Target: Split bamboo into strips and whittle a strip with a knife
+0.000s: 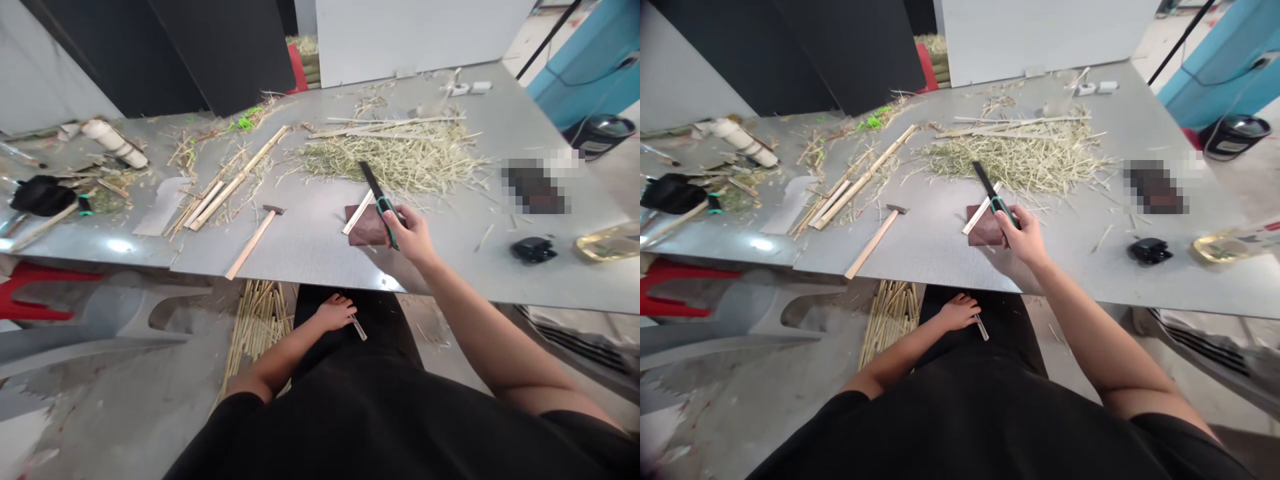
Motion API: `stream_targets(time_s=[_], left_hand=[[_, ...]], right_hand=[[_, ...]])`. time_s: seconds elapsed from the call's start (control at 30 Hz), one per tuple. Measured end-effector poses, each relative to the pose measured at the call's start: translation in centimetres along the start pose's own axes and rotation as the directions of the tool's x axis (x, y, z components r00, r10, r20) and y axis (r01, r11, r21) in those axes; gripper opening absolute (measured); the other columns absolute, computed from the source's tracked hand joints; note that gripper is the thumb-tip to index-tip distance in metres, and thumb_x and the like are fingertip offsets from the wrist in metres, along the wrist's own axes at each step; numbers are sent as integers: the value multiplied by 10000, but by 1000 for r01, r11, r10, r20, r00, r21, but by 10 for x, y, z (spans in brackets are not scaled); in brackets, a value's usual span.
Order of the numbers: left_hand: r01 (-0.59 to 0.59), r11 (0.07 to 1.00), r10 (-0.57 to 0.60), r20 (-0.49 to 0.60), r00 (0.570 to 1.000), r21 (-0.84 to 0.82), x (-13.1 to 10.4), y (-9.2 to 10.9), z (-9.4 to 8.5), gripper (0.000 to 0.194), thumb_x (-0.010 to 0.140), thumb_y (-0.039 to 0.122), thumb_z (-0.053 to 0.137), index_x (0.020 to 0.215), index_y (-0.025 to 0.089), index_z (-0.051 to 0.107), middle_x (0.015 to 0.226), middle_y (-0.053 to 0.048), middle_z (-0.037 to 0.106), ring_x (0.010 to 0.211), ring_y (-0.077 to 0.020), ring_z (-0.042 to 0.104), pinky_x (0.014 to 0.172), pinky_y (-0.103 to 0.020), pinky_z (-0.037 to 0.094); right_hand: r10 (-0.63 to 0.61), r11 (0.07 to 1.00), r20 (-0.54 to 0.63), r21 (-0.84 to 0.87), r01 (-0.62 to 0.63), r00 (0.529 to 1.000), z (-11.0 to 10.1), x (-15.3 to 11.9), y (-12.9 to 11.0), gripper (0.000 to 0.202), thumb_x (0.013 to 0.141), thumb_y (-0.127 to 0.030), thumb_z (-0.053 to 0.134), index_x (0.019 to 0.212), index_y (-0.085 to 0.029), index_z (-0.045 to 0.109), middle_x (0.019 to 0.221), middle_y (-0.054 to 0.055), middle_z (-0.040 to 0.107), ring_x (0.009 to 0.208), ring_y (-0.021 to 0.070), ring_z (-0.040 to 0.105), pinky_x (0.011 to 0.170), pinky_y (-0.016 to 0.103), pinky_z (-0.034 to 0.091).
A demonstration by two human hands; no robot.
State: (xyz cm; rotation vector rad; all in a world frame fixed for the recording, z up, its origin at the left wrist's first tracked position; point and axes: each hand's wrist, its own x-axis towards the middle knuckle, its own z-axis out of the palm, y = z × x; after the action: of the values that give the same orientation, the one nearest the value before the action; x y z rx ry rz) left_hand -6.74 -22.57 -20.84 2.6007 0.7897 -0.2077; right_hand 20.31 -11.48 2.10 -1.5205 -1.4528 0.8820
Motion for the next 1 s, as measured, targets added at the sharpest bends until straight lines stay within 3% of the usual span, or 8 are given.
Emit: stream_targets(time_s=[0.13,0.33,0.5,0.7,0.83,0.9,0.93,1.0], left_hand=[[-101,995,101,31,994,-1,5,-5,3,409,1091,515,555,1264,204,755,1301,-130,724,1236,-253,678,1173,-445,496],[-253,963,258,50,965,-90,5,-6,-10,359,1088,532,586,1077,237,790,1163,-81,765,1132,-177,695,1095,-340,498],[-172,970,174,-3,985,-175,17,30,-27,398,1136,477,478,1127,219,781,1028,-73,786,920,-140,704,932,-295,501],[107,958,-136,-93,986,-265,-8,58,-92,558,1180,486,241,1259,196,711,1067,-71,807,880,-144,729,766,-273,429],[216,885,-287,-116,951,-413,-68,50,-154,647,946,821,661,1135,208,743,937,-47,782,836,-160,712,759,-254,440],[386,852,-476,-217,852,-354,-95,32,-184,653,978,819,602,1161,212,759,986,-82,793,891,-194,739,807,-284,483],[514,807,-585,-273,764,-290,-105,18,-198,649,1025,793,527,1199,214,763,1049,-110,804,948,-226,758,855,-313,510],[762,607,-778,-360,515,-223,-119,-16,-223,677,1056,758,463,1408,231,702,1227,-159,809,1066,-296,780,937,-381,554]], right_hand=[[79,987,55,134,-86,995,-6,0,5,760,967,-887,621,754,-161,557,602,32,540,533,76,468,551,238,353],[68,962,61,260,-82,996,-6,4,17,651,981,-812,651,882,-174,567,696,18,582,574,79,510,576,247,398],[82,938,16,338,-83,997,-16,9,18,493,980,-674,642,1085,-198,570,749,-3,557,586,104,540,577,277,427],[144,977,4,160,-143,990,-36,12,11,449,973,-633,651,1108,-207,600,841,27,595,646,112,554,621,294,458],[8,971,62,-241,7,998,-36,26,-4,495,946,-666,738,1067,-191,667,878,48,655,780,119,543,721,271,414],[-20,927,150,-367,74,988,-30,41,-12,456,935,-613,762,1136,-205,732,956,47,708,832,123,566,745,267,387],[-1,914,203,-398,83,979,-25,50,-16,452,931,-588,767,1202,-226,757,1003,44,733,853,128,589,750,266,383],[62,892,301,-444,82,952,-13,67,-22,482,916,-568,785,1292,-267,785,1080,39,762,895,141,631,760,264,390]])
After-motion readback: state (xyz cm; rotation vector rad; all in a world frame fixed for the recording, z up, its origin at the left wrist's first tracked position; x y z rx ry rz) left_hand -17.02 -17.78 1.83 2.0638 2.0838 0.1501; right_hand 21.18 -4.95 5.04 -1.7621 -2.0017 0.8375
